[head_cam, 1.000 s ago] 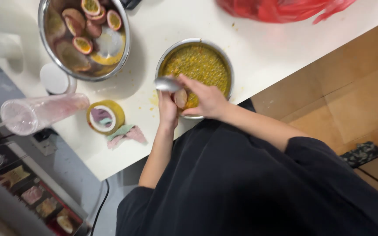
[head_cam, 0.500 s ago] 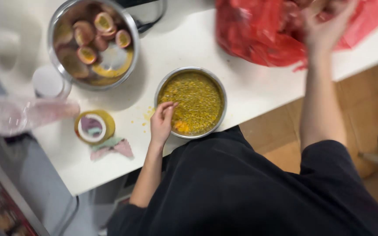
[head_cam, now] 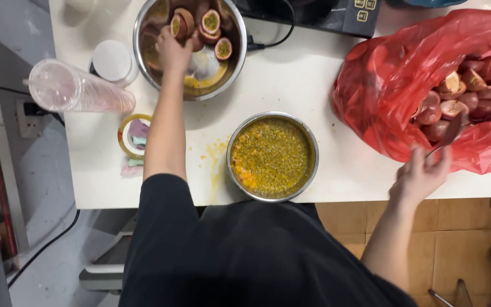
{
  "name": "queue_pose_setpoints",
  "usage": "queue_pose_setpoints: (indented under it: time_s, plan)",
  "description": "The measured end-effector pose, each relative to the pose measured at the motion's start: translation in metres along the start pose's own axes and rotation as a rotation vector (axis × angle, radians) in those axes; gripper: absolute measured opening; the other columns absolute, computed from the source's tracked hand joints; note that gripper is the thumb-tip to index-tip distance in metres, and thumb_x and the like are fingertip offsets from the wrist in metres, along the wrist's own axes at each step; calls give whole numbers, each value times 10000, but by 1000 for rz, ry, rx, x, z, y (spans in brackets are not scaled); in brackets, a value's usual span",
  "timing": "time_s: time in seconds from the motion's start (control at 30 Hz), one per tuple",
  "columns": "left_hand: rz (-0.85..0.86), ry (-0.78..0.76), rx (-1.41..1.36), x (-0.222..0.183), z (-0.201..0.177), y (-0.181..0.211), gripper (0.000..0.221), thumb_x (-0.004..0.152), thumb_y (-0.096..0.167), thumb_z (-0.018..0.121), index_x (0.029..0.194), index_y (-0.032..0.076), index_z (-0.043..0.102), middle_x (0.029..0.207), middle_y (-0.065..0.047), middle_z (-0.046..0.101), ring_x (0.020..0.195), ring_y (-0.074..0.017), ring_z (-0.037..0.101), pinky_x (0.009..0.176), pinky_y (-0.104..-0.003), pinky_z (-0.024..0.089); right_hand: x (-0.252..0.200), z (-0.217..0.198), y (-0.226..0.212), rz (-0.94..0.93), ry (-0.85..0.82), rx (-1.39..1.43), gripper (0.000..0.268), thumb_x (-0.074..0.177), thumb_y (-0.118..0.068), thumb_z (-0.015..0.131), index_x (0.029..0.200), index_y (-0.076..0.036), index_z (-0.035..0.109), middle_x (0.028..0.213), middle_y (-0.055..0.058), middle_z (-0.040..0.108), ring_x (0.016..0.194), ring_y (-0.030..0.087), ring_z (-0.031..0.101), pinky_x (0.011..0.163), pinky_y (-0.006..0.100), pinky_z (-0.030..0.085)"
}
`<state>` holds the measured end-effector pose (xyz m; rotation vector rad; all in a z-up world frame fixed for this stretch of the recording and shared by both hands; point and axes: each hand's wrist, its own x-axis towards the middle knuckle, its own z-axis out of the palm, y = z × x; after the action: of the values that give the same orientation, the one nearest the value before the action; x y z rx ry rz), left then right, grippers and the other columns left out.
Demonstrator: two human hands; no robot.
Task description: Scoop passion fruit pulp out of halved passion fruits into a bowl using a spoon.
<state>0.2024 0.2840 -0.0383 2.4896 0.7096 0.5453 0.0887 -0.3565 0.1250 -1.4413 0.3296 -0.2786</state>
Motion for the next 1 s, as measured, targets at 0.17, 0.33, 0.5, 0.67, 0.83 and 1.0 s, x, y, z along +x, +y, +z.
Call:
queue_pose_setpoints:
  time_s: [0.17, 0.33, 0.5, 0.67, 0.83, 1.0]
  plan:
    - [-368, -119, -16, 40, 10, 4, 785, 836, 475, 826, 1367, 56, 427, 1237, -259, 640, 1176, -462, 579, 1009, -493, 457, -41, -9, 36, 75, -54, -8, 578, 1068, -13, 653, 1577, -25, 378, 1079, 117, 705, 549, -6, 405, 445, 175, 265]
    - [-503, -121, -89, 50, 10, 18, 798, 770, 467, 860, 1334, 70, 459, 1227, -213, 673, 1147, -377, 656, 967, -444, 517, -62, 4, 41, 126, -42, -71, 599, 1024, -5, 649, 1555, -19, 374, 1065, 116, 693, 543, -14, 419, 447, 162, 284]
    - [-337, -32, -206, 35, 2, 23, 662, 749, 344, 981, 1224, 82, 603, 1177, -174, 678, 1070, -306, 686, 921, -395, 533, -78, 23, 32, 167, -100, -71, 573, 1023, -14, 645, 1544, -20, 405, 1056, 102, 690, 548, -6, 423, 451, 161, 292]
    - [-102, -238, -858, -55, -37, 68, 472, 915, 130, 903, 1269, 73, 597, 1174, -109, 718, 1064, -221, 685, 974, -350, 563, -89, 37, 45, 206, -251, -157, 559, 1007, -39, 642, 1518, -45, 414, 900, 37, 622, 570, 6, 443, 466, 168, 320]
    - [-558, -549, -1308, -185, -103, 172, 539, 798, 169, 810, 1238, 134, 502, 1030, -69, 673, 920, -215, 678, 794, -351, 594, -96, 57, 49, 128, -507, -264, 493, 1020, -75, 625, 1474, -39, 437, 874, -5, 601, 738, 32, 531, 614, 181, 430]
    - [-1045, -488, -1790, -293, -48, 171, 579, 914, 457, 729, 1159, -32, 539, 965, -153, 674, 902, -264, 692, 814, -358, 629, -97, 62, 58, 93, -806, -321, 420, 1004, -86, 665, 1403, -50, 538, 878, -17, 581, 796, 36, 552, 654, 197, 481]
